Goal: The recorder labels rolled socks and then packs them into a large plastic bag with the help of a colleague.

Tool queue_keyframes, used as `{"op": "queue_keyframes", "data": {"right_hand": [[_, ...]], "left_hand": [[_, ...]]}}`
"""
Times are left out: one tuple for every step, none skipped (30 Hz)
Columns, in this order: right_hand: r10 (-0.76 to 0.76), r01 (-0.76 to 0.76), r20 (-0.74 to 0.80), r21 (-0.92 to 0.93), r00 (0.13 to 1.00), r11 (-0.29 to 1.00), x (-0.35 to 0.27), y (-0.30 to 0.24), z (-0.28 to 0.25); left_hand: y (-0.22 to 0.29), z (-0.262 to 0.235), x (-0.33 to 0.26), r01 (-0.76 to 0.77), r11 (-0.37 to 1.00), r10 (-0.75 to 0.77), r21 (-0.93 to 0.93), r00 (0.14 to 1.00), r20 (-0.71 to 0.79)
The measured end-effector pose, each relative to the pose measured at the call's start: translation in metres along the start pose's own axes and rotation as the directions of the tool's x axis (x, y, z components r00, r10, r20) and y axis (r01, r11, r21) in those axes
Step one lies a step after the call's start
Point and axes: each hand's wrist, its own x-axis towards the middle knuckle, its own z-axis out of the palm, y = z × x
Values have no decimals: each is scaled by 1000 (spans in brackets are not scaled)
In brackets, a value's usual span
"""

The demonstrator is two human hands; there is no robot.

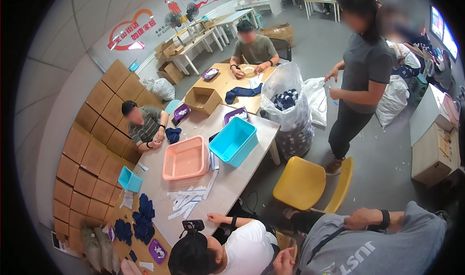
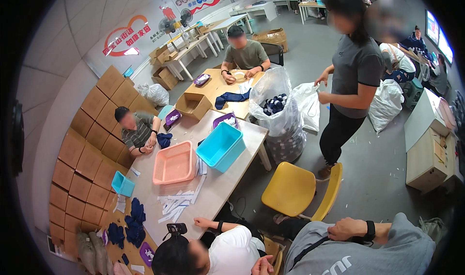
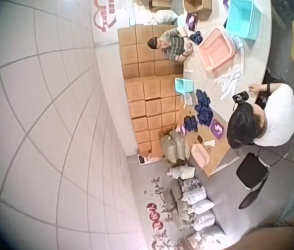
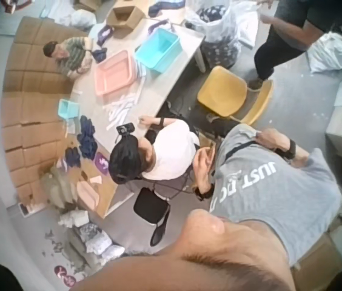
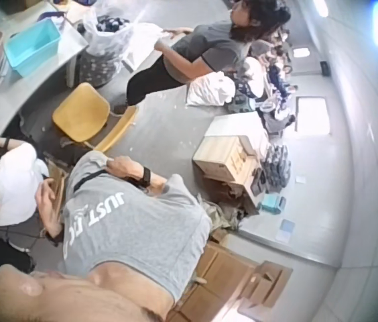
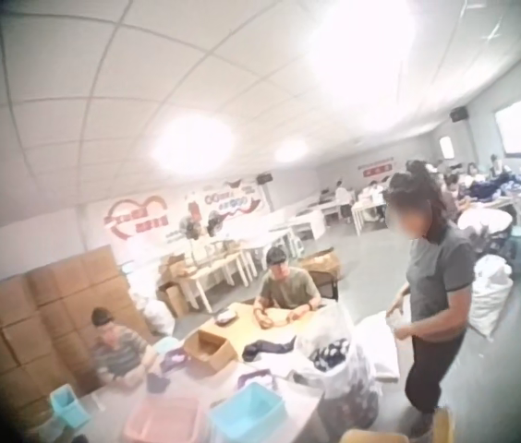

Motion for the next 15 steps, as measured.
{"op": "queue_keyframes", "data": {"right_hand": [[-27,27,-18,12,999,1000,1,0,0],[-54,55,-36,24,998,998,2,-1,0],[-51,52,-40,26,998,998,4,0,2],[-98,98,-86,4,991,995,7,1,4],[-145,143,-132,-20,981,989,10,2,5],[-142,141,-135,-17,981,990,12,1,5],[-150,150,-142,-14,978,989,14,-1,4],[-159,159,-148,-11,976,987,17,-2,3],[-157,157,-152,-9,976,988,21,-3,2],[-172,173,-163,-5,972,985,25,-4,2],[-187,190,-174,-2,967,982,28,-5,1],[-188,191,-177,-1,966,982,30,-8,-2],[-187,188,-170,-7,968,982,33,-12,-6],[-186,186,-163,-12,969,982,36,-16,-9],[-186,187,-167,-11,968,982,39,-18,-12]], "left_hand": [[3,0,1,29,999,-29,-25,1000,-10],[3,-2,3,28,999,-28,-23,1000,-4],[2,-4,5,23,1000,-23,-10,1000,1],[1,-6,7,17,1000,-17,2,1000,5],[1,-8,7,15,1000,-15,5,1000,9],[2,-9,7,6,1000,-6,6,1000,13],[3,-9,7,-3,1000,2,8,1000,16],[6,-9,6,-3,1000,3,11,1000,20],[12,-8,3,-18,1000,18,-19,999,27],[16,-8,1,-31,998,33,-48,999,34],[16,-8,2,-33,998,34,-46,999,38],[17,-6,1,-59,995,60,-77,998,7],[20,-5,1,-86,990,84,-108,996,-25],[25,-5,-1,-89,990,87,-106,996,-23],[39,1,-8,-52,991,47,-120,998,-45]]}}
